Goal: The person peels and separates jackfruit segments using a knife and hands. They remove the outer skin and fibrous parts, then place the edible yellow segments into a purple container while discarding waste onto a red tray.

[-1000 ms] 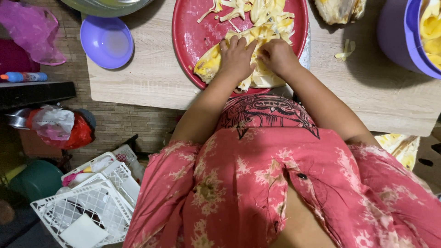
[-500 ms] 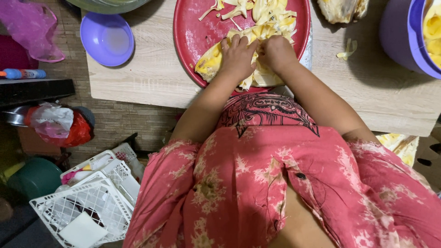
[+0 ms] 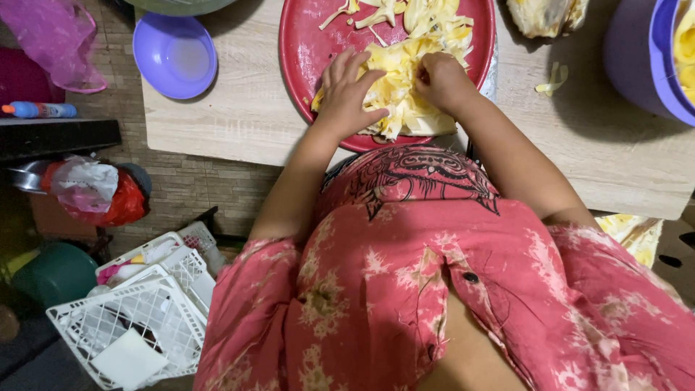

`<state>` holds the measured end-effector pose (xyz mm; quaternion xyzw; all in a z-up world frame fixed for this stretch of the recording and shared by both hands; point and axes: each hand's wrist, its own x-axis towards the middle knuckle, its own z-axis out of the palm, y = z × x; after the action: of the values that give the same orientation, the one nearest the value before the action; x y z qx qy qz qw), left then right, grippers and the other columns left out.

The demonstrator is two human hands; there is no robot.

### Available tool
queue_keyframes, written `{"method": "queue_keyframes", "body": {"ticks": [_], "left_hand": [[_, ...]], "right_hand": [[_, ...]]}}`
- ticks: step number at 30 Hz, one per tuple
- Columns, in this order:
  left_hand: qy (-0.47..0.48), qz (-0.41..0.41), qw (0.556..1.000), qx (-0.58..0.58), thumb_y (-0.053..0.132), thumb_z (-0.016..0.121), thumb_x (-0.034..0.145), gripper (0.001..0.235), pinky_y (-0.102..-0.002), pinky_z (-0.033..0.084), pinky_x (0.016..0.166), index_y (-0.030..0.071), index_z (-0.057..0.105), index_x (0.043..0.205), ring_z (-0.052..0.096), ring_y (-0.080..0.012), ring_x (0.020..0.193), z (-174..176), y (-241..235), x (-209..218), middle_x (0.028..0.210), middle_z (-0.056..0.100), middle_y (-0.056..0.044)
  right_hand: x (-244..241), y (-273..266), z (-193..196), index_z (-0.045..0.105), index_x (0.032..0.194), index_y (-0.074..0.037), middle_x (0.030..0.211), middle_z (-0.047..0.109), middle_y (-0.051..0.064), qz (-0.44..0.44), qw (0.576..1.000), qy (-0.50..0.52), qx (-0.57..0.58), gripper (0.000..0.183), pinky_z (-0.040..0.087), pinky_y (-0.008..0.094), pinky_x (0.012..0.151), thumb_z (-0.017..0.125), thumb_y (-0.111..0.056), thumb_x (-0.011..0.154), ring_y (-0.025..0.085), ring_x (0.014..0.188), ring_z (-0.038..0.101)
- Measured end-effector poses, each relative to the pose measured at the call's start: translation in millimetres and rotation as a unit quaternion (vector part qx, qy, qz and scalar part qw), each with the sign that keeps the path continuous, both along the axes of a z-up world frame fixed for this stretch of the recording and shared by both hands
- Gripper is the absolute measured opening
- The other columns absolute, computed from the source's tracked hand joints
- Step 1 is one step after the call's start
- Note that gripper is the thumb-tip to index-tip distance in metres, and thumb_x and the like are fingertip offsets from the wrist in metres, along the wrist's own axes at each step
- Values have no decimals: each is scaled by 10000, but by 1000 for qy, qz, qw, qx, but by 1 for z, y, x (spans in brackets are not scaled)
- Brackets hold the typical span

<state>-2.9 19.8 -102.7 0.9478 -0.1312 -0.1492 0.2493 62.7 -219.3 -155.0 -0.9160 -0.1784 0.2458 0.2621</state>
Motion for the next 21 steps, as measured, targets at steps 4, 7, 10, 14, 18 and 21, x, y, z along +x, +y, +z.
{"method": "queue_keyframes", "body": {"ticks": [4, 7, 10, 14, 18, 21], "left_hand": [[-22, 30, 999, -27, 489, 764, 894, 443, -722, 150, 1164, 297, 660, 1279, 182, -414, 1467, -8, -3, -19, 1568, 338, -131], [-28, 57, 998, -13, 474, 737, 913, 340, -729, 202, 1153, 249, 690, 1164, 215, -435, 1473, -5, -16, -22, 1587, 331, -144], [-33, 94, 995, 11, 602, 712, 886, 379, -714, 180, 1167, 264, 699, 1058, 216, -427, 1479, -8, -32, -25, 1594, 319, -123], [1, 122, 992, 40, 471, 661, 912, 247, -748, 23, 1188, 281, 758, 1037, 180, -418, 1525, -12, -42, -31, 1657, 184, -125], [-18, 106, 994, 23, 391, 686, 890, 162, -726, 10, 1203, 267, 771, 951, 201, -397, 1523, -17, -40, -35, 1649, 230, -70], [-39, 117, 992, -1, 416, 725, 895, 166, -694, 20, 1205, 259, 746, 942, 203, -389, 1517, -27, -37, -38, 1646, 244, -74]], "right_hand": [[-21, -3, 38, 623, 1290, -59, 1192, 583, 170, 91, 976, -61, 188, 341, 448, 446, 972, 664, -65, 951, 318, 1125, 538], [-26, 3, 30, 728, 1273, -88, 1295, 627, 189, 210, 952, -118, 187, 349, 538, 520, 853, 700, -57, 927, 374, 1182, 541], [-19, -3, 13, 681, 1220, -59, 1187, 624, 126, 231, 942, -169, 173, 323, 534, 479, 722, 742, -8, 907, 355, 1043, 574], [-10, -1, 17, 613, 1257, -47, 1173, 606, 160, 161, 963, -103, 190, 226, 493, 485, 929, 629, -85, 1035, 334, 1076, 574], [10, 3, 16, 596, 1317, -102, 1177, 565, 157, 92, 981, -28, 169, 242, 449, 467, 894, 594, -124, 1077, 323, 1032, 560], [10, 15, 43, 546, 1352, -53, 1273, 515, 228, 149, 981, -20, 124, 315, 457, 587, 953, 556, -184, 1066, 420, 1152, 533]]}}
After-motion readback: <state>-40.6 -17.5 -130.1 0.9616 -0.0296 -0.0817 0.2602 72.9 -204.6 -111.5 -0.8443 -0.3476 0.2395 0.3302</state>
